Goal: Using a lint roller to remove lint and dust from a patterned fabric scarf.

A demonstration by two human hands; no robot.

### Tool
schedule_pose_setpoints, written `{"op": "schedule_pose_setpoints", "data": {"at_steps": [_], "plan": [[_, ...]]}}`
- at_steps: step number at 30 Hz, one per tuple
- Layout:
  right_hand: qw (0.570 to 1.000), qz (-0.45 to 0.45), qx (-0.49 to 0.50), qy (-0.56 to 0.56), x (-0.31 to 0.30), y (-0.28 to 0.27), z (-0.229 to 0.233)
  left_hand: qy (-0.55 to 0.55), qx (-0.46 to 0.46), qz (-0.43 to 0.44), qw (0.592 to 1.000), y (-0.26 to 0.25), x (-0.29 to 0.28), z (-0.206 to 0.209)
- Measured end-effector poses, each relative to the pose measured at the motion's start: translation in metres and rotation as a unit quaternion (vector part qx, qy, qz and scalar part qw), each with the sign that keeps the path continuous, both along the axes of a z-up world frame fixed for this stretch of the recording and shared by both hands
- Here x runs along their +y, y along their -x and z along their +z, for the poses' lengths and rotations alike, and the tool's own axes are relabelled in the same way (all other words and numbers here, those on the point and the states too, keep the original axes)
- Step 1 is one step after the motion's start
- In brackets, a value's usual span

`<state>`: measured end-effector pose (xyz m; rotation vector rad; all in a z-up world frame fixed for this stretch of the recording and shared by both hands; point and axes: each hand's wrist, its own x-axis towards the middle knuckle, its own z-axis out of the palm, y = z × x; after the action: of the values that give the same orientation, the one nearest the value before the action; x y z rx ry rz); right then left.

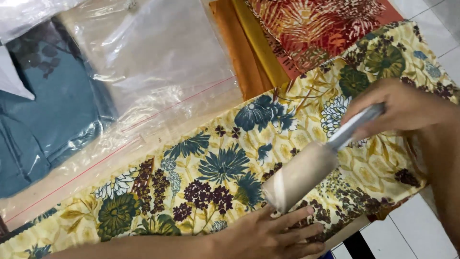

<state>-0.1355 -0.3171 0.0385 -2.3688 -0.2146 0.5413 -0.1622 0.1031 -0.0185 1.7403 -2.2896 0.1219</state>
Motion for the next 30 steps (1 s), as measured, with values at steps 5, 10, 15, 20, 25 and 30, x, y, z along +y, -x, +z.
{"op": "schedule_pose_setpoints", "data": {"at_steps": [5, 10, 15, 20, 25, 30], "plan": [[0.992, 0.026, 0.096, -0.073, 0.054, -0.031, 0.008, -0.045, -0.037, -0.013, 0.998, -0.001, -0.004, 0.004], [0.992, 0.028, 0.065, -0.109, 0.053, -0.032, -0.006, 0.034, -0.110, 0.064, 0.991, -0.001, -0.004, 0.001], [0.995, -0.093, -0.036, -0.001, 0.053, -0.025, -0.009, -0.054, -0.144, 0.005, 0.988, -0.007, -0.008, 0.010], [0.981, -0.162, -0.107, 0.012, 0.053, -0.027, 0.012, -0.036, -0.147, 0.025, 0.988, -0.004, -0.006, 0.007], [0.973, -0.158, -0.120, 0.122, 0.071, -0.043, 0.054, -0.096, -0.145, -0.029, 0.984, -0.005, -0.011, 0.009], [0.984, -0.152, 0.064, 0.061, 0.108, -0.064, 0.053, -0.032, -0.139, 0.018, 0.990, -0.004, -0.006, 0.009]]}}
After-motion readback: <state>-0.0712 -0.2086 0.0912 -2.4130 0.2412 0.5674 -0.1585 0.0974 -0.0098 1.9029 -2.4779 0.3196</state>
